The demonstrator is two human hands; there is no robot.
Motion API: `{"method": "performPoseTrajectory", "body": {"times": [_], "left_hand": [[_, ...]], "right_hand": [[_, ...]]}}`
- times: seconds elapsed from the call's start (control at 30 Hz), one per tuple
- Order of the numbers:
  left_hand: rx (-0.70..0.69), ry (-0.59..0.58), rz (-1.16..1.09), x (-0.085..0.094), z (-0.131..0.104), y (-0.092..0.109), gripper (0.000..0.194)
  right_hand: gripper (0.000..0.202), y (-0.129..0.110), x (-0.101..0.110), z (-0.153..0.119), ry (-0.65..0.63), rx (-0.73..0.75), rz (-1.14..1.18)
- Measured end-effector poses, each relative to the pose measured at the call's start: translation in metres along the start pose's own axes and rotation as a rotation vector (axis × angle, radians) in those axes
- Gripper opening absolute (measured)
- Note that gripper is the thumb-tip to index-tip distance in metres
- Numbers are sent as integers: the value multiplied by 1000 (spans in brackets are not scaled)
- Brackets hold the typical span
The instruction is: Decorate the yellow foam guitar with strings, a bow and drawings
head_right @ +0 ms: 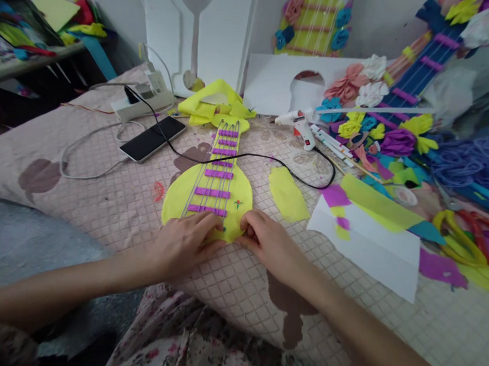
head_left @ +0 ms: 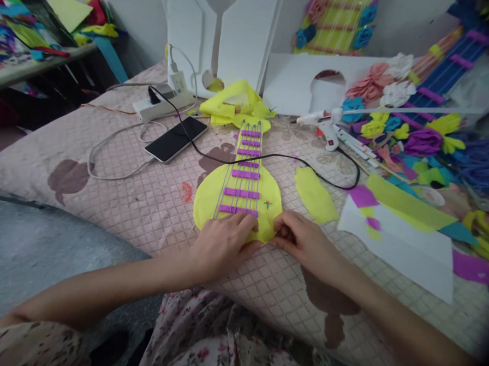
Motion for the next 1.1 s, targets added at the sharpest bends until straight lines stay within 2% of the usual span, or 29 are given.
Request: {"method": "performPoseTrajectory", "body": {"times": [0.13, 0.3, 0.43, 0.53, 0.63, 0.73, 0.9, 1.0, 1.1], "left_hand": [[38, -53, 110, -8, 4, 4, 21], [-6, -64, 91, -9, 0, 4, 20], [-84, -27, -60, -2, -4, 0, 20], [-116, -12, -246, 7, -8, -8, 22], [-104, 51, -307, 16, -11, -17, 17], [-64, 68, -216, 18, -11, -21, 12], [-26, -37, -85, 7, -8, -18, 23], [-4, -90, -66, 5, -8, -21, 27], [-44, -126, -137, 6, -9, -21, 35]], "right_hand": [[19, -4, -4, 1, -12, 12, -79], [14, -7, -5, 2, -93, 82, -91], [13, -4, 3, 3, -146, 105, -14], [12, 0, 8, 3, -187, 62, 70], [10, 6, 10, 6, -133, -14, 102], [14, 6, 7, 7, -63, -24, 33], [16, 1, 2, 6, -14, 33, -82], [15, 2, 4, 5, -58, 41, -46], [13, 2, 6, 4, -113, 43, 8]]}}
Point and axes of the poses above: each hand's wrist, its own z-axis towards the middle knuckle, its own x-axis out of the back of the hand, y = z × x, the point moved 8 cm from there along z, towards the middle knuckle, and after that the axes turned 1 degree about y, right-handed, at the moved point
